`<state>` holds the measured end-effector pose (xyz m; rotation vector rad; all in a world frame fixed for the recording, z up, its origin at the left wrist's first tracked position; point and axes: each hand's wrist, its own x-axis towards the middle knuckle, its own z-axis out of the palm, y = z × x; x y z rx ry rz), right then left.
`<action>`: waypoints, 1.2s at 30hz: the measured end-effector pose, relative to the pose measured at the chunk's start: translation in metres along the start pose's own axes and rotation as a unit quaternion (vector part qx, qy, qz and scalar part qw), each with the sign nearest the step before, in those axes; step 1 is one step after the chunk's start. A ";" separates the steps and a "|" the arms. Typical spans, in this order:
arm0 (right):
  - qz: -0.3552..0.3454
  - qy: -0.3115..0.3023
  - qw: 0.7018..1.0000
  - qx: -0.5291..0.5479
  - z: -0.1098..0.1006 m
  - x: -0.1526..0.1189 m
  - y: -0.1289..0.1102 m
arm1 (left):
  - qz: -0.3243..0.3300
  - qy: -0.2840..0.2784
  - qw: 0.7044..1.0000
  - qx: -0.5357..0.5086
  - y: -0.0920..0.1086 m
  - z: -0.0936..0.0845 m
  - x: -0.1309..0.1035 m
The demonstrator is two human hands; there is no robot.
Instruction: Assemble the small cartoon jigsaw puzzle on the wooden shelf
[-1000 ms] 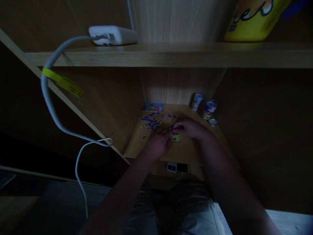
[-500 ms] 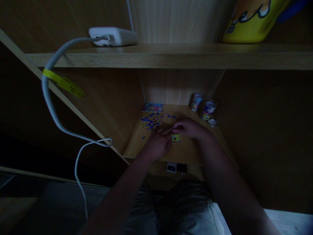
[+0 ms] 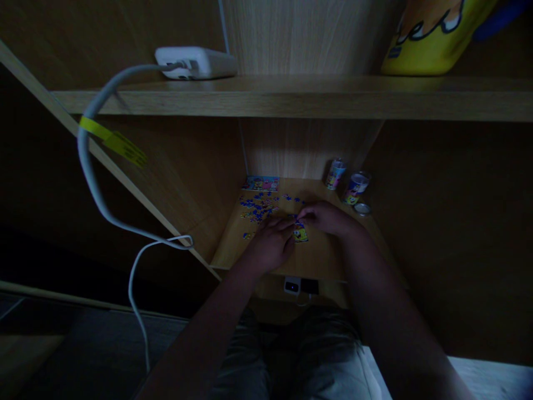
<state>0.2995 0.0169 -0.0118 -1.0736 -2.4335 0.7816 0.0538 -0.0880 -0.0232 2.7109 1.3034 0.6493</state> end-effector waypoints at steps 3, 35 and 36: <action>0.003 0.002 1.000 0.005 0.000 0.000 0.000 | -0.001 -0.004 1.000 0.001 0.000 -0.001 -0.001; -0.013 0.011 1.000 0.025 0.004 0.001 0.007 | -0.029 0.009 0.999 -0.043 -0.007 -0.002 0.029; -0.017 0.009 0.999 0.026 0.004 0.001 0.007 | -0.051 0.009 0.998 -0.040 -0.008 -0.003 0.035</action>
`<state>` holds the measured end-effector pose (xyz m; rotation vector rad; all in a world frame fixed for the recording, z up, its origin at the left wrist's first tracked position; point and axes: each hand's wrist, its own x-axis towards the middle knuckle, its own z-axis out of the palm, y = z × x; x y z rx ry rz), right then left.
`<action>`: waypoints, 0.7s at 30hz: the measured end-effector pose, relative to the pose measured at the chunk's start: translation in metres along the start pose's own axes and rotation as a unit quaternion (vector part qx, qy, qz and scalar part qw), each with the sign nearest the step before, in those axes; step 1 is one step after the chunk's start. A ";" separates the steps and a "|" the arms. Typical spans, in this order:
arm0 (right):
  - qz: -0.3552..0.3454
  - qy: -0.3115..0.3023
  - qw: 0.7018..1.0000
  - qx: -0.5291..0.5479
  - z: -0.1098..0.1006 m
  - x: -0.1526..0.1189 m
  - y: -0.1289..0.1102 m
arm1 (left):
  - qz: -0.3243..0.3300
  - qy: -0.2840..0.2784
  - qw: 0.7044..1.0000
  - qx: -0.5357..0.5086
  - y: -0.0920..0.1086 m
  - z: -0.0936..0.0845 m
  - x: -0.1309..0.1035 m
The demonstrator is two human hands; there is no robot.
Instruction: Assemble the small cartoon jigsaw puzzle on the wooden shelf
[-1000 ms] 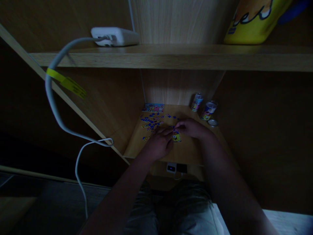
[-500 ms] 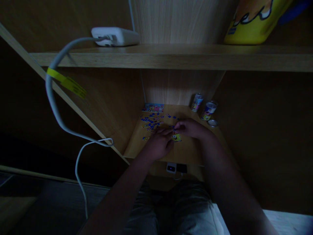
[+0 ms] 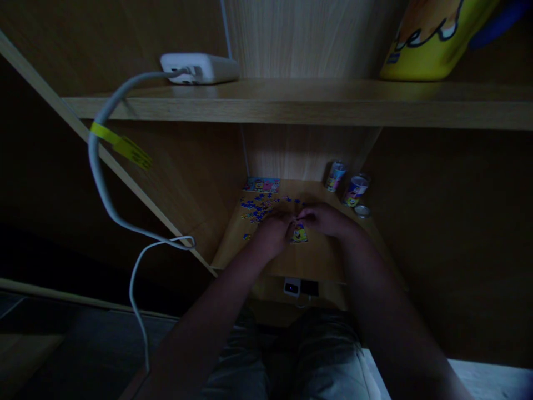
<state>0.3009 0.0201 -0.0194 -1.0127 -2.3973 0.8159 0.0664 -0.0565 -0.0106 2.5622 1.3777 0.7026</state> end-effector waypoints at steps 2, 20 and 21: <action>-0.007 -0.004 1.000 0.003 0.000 0.000 0.000 | -0.017 -0.008 1.000 0.012 -0.002 -0.002 0.012; -0.001 0.020 1.000 0.001 -0.001 0.000 0.001 | -0.042 -0.026 0.997 0.057 -0.014 0.012 0.022; 0.000 0.021 1.000 0.001 -0.002 0.000 0.001 | -0.043 -0.026 0.997 0.064 -0.012 0.012 0.022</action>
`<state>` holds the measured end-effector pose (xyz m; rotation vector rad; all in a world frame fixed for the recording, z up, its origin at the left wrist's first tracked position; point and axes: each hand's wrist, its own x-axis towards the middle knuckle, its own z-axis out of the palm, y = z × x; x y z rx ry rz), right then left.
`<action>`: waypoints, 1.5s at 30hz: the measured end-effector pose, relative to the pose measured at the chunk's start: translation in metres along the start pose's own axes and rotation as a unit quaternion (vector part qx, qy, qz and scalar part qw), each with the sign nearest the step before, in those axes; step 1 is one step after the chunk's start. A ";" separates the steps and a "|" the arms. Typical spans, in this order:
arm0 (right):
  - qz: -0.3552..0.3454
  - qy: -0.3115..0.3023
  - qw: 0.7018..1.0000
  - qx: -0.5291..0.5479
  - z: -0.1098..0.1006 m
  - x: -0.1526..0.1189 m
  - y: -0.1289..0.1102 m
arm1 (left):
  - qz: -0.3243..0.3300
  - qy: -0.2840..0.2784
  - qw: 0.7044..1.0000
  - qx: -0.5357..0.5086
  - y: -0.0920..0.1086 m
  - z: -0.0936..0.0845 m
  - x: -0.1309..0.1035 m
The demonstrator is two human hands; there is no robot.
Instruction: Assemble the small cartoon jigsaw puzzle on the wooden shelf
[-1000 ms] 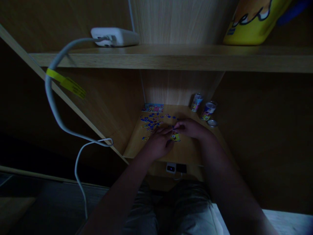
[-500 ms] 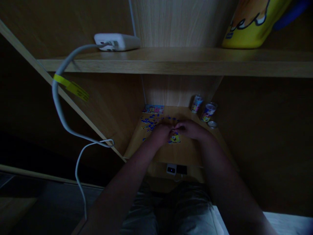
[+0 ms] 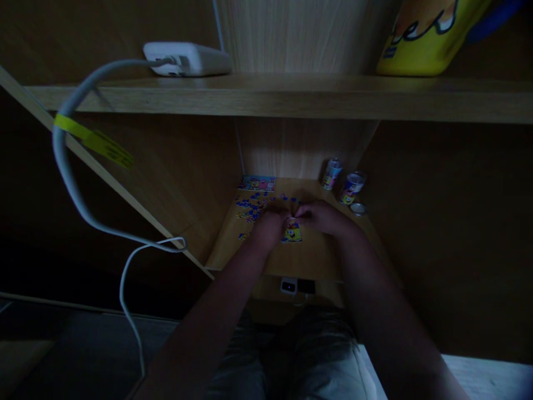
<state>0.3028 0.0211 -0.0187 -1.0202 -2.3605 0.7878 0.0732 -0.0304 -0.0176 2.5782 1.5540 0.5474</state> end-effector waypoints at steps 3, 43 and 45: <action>0.001 -0.002 1.000 -0.007 -0.001 0.000 0.000 | -0.001 -0.003 1.000 0.015 0.005 -0.003 -0.001; 0.024 -0.026 0.999 -0.034 -0.002 -0.002 -0.004 | -0.008 0.030 0.999 -0.038 0.000 0.005 -0.004; 0.021 -0.032 0.999 -0.031 -0.003 -0.003 -0.005 | -0.008 0.035 0.999 -0.037 0.000 0.006 -0.004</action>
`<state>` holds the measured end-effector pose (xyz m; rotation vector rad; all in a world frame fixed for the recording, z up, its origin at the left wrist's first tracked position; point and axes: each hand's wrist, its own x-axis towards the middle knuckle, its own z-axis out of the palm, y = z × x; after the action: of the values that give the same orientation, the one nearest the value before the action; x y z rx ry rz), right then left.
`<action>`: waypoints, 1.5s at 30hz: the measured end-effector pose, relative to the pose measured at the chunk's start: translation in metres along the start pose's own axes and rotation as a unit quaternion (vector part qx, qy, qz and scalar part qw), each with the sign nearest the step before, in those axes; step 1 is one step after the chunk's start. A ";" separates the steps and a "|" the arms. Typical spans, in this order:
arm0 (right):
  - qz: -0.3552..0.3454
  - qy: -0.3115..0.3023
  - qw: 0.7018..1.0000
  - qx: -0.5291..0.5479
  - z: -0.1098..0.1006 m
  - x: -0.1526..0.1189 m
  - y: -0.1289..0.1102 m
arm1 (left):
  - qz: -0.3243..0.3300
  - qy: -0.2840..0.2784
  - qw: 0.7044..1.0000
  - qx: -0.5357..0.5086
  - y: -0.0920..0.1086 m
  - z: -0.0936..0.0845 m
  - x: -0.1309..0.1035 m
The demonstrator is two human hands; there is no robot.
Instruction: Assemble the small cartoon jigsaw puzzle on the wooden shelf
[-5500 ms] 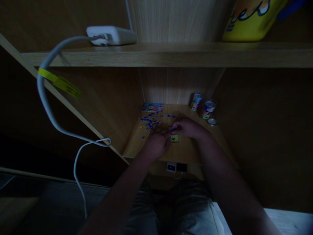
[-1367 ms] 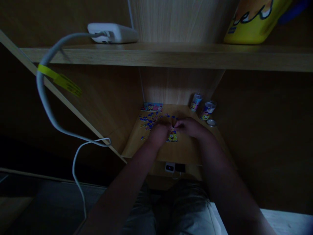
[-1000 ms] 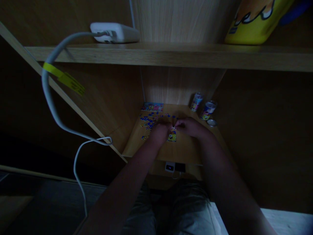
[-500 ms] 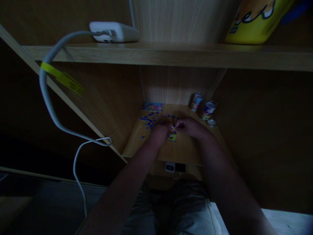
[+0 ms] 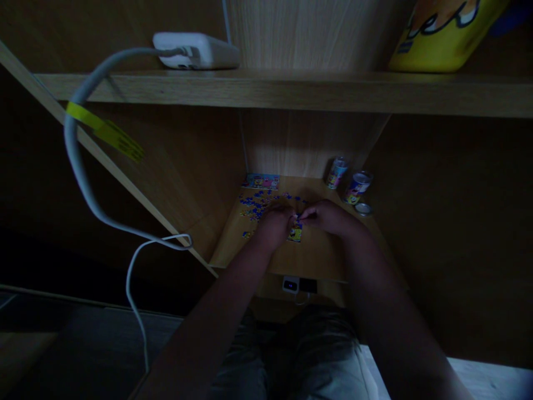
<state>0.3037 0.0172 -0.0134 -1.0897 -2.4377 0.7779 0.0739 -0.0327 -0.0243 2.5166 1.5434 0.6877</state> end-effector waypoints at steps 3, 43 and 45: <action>-0.001 -0.007 1.000 0.004 -0.001 -0.001 -0.003 | 0.009 0.003 1.000 0.002 -0.001 0.001 0.000; 0.003 0.040 0.999 -0.013 0.008 0.009 0.000 | -0.020 0.047 0.998 -0.038 -0.006 0.000 -0.001; -0.003 0.038 0.999 -0.020 0.008 0.009 -0.001 | -0.024 0.046 0.998 -0.040 -0.006 0.000 -0.001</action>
<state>0.2930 0.0207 -0.0185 -1.1055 -2.4020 0.6761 0.0687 -0.0306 -0.0264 2.4139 1.5649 0.8515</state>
